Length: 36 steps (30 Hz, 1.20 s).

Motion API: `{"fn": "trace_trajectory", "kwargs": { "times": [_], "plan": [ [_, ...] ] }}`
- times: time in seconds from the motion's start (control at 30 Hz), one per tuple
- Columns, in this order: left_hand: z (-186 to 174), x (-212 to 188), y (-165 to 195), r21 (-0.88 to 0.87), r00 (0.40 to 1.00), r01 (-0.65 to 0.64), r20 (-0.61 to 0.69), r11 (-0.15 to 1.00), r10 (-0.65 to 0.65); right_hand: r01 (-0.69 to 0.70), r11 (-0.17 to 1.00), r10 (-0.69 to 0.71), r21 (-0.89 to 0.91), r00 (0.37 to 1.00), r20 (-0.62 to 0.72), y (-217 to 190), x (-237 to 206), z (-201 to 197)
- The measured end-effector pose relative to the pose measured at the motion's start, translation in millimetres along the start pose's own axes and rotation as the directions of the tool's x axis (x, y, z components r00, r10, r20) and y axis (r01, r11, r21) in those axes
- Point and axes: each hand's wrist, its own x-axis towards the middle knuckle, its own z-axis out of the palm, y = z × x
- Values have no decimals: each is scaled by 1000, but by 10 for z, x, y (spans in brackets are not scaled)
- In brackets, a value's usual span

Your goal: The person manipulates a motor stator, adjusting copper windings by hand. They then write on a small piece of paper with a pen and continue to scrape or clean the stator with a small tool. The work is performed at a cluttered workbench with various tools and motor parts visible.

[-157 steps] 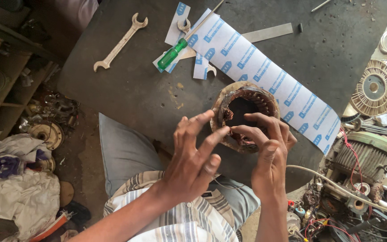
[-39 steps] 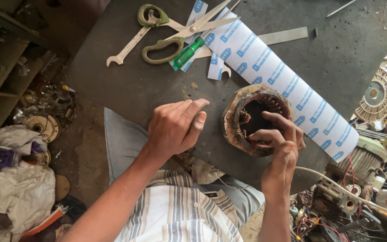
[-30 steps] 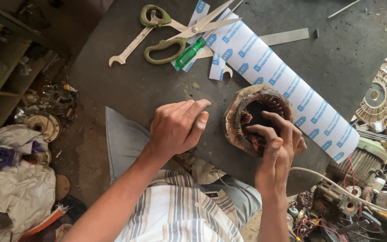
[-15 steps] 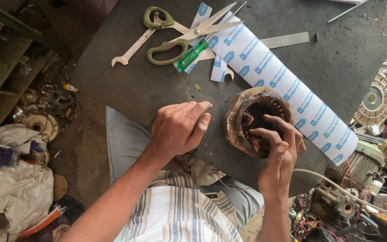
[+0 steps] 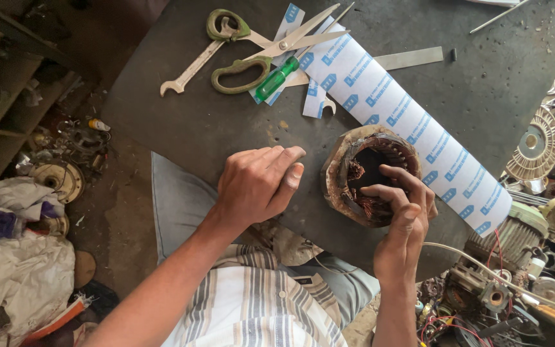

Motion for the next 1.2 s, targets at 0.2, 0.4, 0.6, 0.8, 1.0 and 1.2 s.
{"fn": "trace_trajectory", "kwargs": {
  "times": [0.2, 0.4, 0.6, 0.8, 1.0, 1.2],
  "plan": [
    [7, -5, -8, 6, 1000, -11, -15, 1000, 11, -19, 994, 18, 106, 1000, 5, 60, -41, 34],
    [2, 5, 1, 5, 1000, 1, -6, 1000, -1, 38, 999, -37, 8, 999, -26, 68, -110, 58],
    [-3, -2, -11, -6, 1000, -3, -5, 1000, 3, 21, 999, -22, -31, 1000, -14, 2, -71, 41],
    [8, 4, -16, 2, 1000, -1, -11, 1000, 1, 56, 985, -52, -162, 998, 30, -110, -36, 28],
    [8, 0, -22, 2, 1000, -1, -8, 1000, 1, 43, 992, -42, -121, 999, 13, -125, -34, 17],
    [12, 2, -24, 1, 1000, -6, -4, 1000, 6, 24, 997, -25, -71, 1000, -7, -66, -68, 17]
  ]
}}
